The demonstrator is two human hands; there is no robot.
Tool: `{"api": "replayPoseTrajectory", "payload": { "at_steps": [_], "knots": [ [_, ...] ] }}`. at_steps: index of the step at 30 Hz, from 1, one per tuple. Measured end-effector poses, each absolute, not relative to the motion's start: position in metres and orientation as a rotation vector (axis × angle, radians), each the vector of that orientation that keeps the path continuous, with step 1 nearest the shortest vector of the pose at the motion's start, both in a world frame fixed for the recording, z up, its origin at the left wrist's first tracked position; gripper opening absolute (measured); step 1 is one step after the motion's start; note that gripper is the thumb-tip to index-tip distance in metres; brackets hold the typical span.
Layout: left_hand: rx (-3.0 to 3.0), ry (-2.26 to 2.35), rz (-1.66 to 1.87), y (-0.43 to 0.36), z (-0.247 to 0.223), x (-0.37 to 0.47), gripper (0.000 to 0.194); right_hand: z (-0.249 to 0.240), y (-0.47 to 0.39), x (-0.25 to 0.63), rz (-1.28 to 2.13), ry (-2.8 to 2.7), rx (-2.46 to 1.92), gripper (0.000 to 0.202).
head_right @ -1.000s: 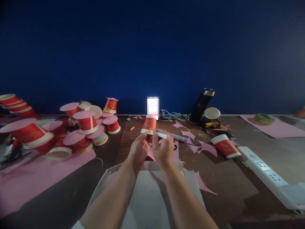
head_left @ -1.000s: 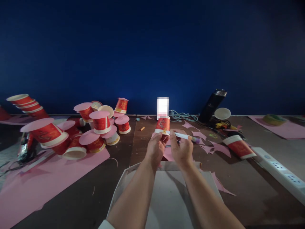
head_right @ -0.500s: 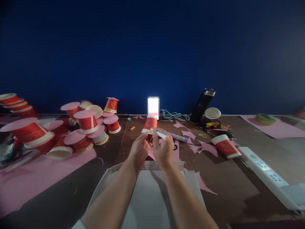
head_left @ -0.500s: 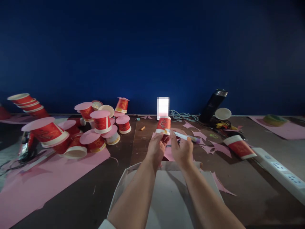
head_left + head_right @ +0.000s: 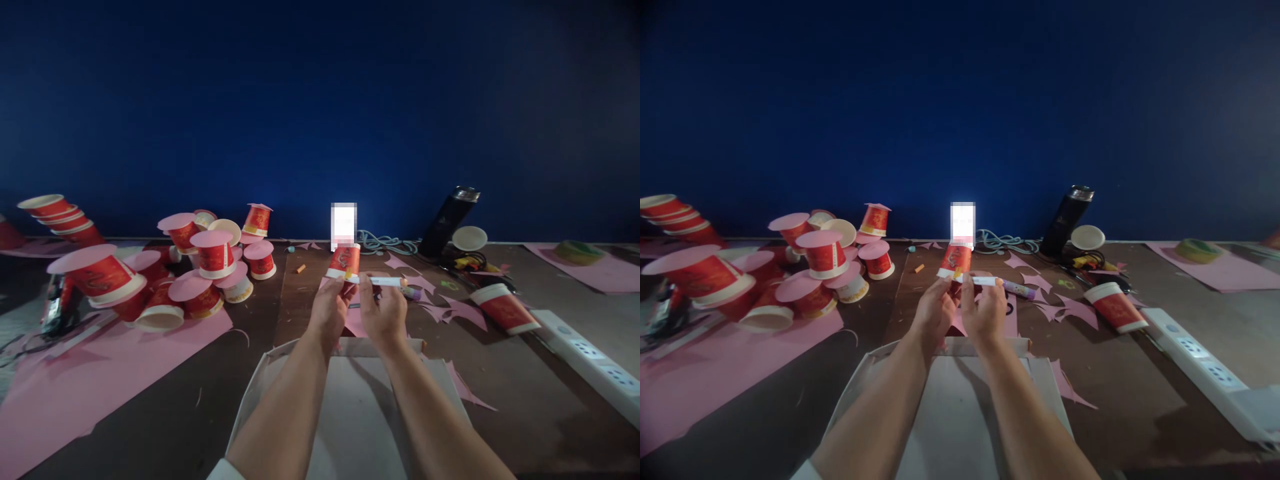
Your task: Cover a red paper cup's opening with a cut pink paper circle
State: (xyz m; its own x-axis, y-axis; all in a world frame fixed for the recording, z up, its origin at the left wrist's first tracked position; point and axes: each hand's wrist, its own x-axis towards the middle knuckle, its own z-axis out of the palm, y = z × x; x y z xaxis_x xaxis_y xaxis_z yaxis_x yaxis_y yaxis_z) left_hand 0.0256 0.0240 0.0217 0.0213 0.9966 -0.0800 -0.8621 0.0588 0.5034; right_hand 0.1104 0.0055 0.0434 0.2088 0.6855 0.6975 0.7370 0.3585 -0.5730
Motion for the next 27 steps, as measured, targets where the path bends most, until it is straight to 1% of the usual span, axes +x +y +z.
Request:
{"api": "replayPoseTrajectory", "payload": {
  "at_steps": [9,15,20,27],
  "knots": [
    [0.277,0.438,1.491,0.0261,0.0217,0.0247,0.012,0.0418,0.0093,0.1142,-0.072,-1.484,-1.207,0.026],
    [0.210,0.445,1.471,0.0250,0.0217,0.0217,0.009,0.0386,0.0090,0.1136,-0.094,-1.440,-1.316,0.030],
    [0.169,0.472,1.450,0.0256,0.0232,0.0218,0.009,0.0398,0.0088,0.1141,-0.094,-1.492,-1.223,0.026],
    [0.121,0.475,1.444,0.0276,0.0235,0.0223,0.009,0.0386,0.0092,0.1140,-0.104,-1.489,-1.287,0.030]
  ]
}}
